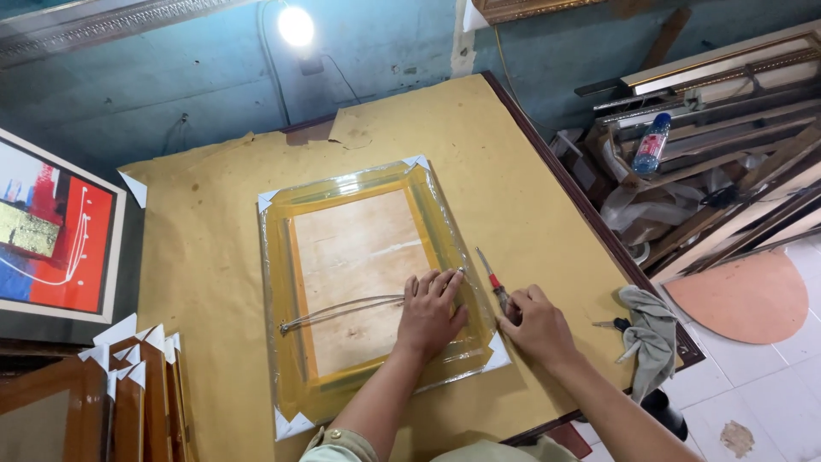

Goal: Adjusting the hanging wire on the back of a picture frame using a screwdriver.

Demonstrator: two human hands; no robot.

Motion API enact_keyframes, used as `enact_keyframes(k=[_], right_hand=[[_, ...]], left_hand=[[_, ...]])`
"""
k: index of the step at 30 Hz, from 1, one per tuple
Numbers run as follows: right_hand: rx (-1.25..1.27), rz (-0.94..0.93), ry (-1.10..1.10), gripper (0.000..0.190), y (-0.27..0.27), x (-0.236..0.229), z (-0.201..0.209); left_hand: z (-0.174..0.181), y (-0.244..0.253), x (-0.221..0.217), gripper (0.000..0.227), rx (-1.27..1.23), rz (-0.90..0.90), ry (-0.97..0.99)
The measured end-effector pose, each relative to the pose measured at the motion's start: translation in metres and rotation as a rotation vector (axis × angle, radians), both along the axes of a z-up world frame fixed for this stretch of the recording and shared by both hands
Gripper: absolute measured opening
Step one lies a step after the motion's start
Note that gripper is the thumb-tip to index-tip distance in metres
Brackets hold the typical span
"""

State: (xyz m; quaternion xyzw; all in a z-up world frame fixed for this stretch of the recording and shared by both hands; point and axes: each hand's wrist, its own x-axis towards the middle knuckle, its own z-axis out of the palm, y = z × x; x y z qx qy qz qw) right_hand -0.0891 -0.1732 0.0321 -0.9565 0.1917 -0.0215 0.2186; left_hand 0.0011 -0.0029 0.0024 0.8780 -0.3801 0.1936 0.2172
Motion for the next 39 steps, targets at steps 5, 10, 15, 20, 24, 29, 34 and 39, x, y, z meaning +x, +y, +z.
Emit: enact_keyframes(k=[5,10,15,20,24,29,34,39], right_hand=[[-0.069,0.072,0.098,0.023,0.010,0.026,0.046],[-0.118,0.221,-0.099,0.015,0.008,0.066,0.033],[-0.454,0.421,-0.133,0.013,0.009,0.091,0.002],[-0.526,0.442,-0.145,0.008,0.002,0.107,-0.021],[-0.478,0.445,-0.104,0.011,0.004,0.108,-0.013],[-0.366,0.468,-0.199,0.009,-0.007,0.110,-0.026],[-0.115,0.409,-0.252,0.010,-0.011,0.103,-0.020],[0.180,0.400,-0.268,0.009,-0.015,0.098,-0.019]], left_hand=[[0.000,0.000,0.000,0.054,-0.010,-0.008,-0.001],[-0.006,-0.001,0.002,0.055,-0.007,0.000,-0.018],[-0.009,0.000,0.003,0.052,0.014,-0.002,-0.026],[-0.007,0.000,0.004,0.052,0.024,-0.002,-0.025],[-0.008,0.000,0.004,0.054,0.024,0.000,-0.036],[-0.007,-0.001,0.004,0.055,0.034,-0.001,-0.005],[0.002,-0.002,0.004,0.057,0.050,-0.003,0.008],[0.005,0.000,0.002,0.059,-0.024,-0.003,0.056]])
